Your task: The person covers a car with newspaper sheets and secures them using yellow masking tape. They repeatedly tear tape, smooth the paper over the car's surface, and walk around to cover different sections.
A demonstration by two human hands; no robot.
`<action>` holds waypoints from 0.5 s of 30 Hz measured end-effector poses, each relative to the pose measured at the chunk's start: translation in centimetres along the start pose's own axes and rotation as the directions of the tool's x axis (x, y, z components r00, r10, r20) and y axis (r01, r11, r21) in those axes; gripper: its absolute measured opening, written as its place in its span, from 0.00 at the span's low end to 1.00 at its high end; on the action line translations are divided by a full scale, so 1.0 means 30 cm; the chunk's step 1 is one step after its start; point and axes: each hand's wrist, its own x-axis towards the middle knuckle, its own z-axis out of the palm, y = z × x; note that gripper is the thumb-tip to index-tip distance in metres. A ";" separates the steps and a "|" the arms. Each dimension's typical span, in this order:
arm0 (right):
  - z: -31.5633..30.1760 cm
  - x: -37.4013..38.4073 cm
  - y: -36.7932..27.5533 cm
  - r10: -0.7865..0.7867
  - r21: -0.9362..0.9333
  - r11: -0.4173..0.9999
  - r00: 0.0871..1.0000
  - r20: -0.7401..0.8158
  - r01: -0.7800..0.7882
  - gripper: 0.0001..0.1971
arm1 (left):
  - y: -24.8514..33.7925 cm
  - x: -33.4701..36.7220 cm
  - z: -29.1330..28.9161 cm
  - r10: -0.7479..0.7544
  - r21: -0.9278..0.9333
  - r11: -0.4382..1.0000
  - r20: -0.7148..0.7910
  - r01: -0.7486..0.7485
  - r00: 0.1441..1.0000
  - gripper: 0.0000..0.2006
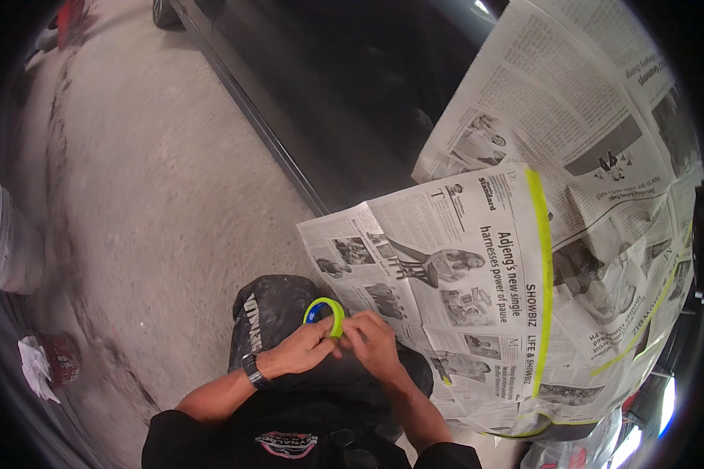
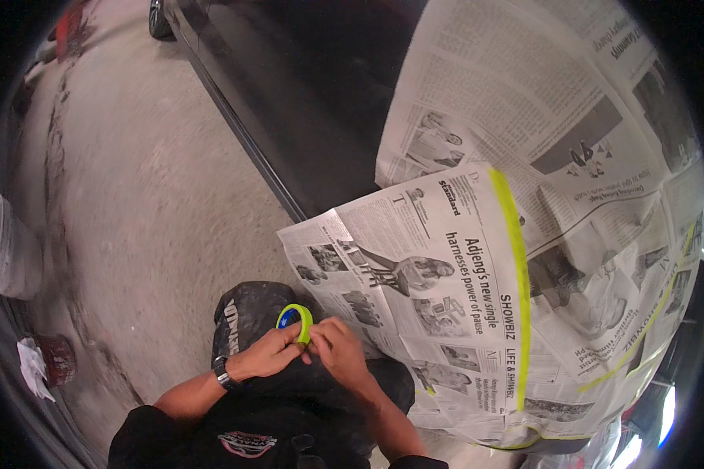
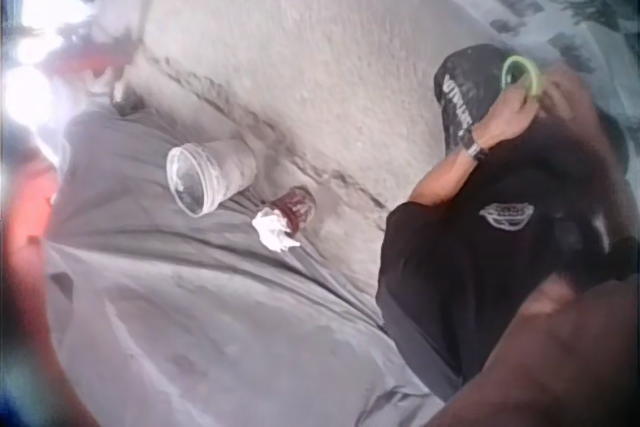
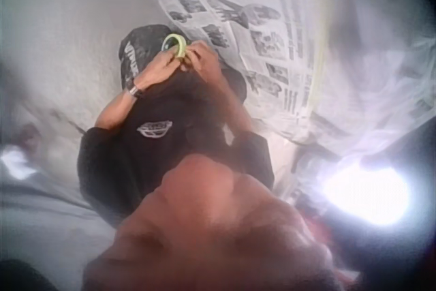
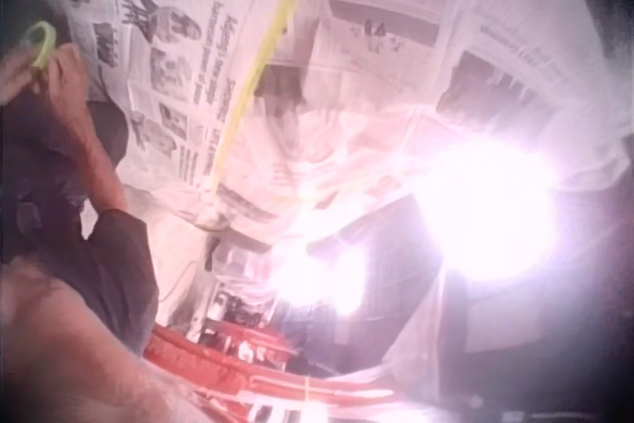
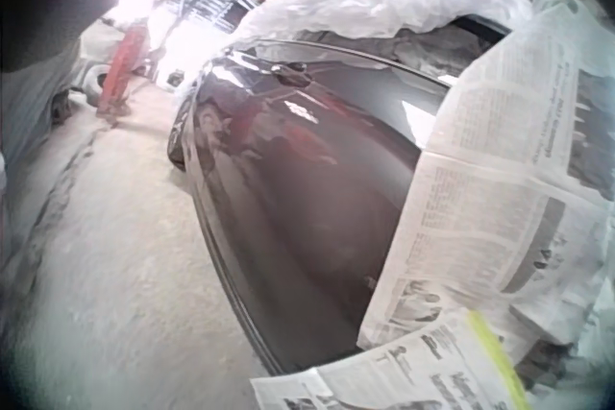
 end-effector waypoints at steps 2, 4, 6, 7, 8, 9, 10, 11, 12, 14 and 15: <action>-0.014 0.037 0.005 0.037 0.014 0.999 0.999 0.013 -0.037 0.03 | -0.018 -0.011 -0.023 0.051 -0.012 0.999 0.084 -0.050 0.995 0.09; -0.026 0.079 -0.005 0.086 0.019 0.996 0.995 0.043 -0.087 0.03 | -0.080 -0.013 -0.029 0.140 0.321 0.939 -0.039 -0.121 0.989 0.09; -0.017 0.097 -0.012 0.003 -0.047 0.999 0.995 0.104 0.002 0.02 | -0.133 -0.003 -0.058 0.174 0.440 0.893 -0.137 -0.098 0.975 0.10; -0.007 0.102 -0.012 -0.037 -0.076 0.996 0.990 0.138 0.048 0.01 | -0.154 0.002 -0.083 0.147 0.396 0.916 -0.193 -0.061 0.970 0.09; 0.008 0.109 -0.022 -0.017 -0.061 0.998 0.993 0.116 0.024 0.01 | -0.174 0.001 -0.107 0.125 0.349 0.937 -0.250 -0.031 0.960 0.09; 0.028 0.115 -0.030 0.005 -0.045 0.999 0.996 0.092 -0.001 0.01 | -0.230 -0.003 -0.127 0.170 0.425 0.905 -0.336 -0.012 0.926 0.10; 0.044 0.123 -0.028 0.029 -0.026 0.999 0.997 0.075 -0.027 0.01 | -0.308 -0.009 -0.144 0.214 0.492 0.870 -0.418 0.022 0.883 0.10; 0.031 0.133 -0.003 0.133 0.135 0.982 0.991 0.004 -0.133 0.01 | -0.283 -0.007 -0.152 0.260 0.554 0.830 -0.484 0.063 0.835 0.11; -0.003 0.154 0.043 0.247 0.298 0.929 0.968 -0.050 -0.221 0.02 | -0.250 -0.021 -0.169 -0.247 -0.199 0.968 -0.660 0.153 0.710 0.16; -0.046 0.204 0.162 0.254 0.392 0.893 0.966 -0.036 -0.220 0.02 | -0.313 -0.043 -0.192 -0.283 -0.369 0.929 -0.664 0.026 0.692 0.17; -0.057 0.228 0.248 0.151 0.326 0.934 0.988 0.019 -0.149 0.03 | -0.307 -0.048 -0.193 -0.300 -0.428 0.904 -0.626 0.005 0.720 0.17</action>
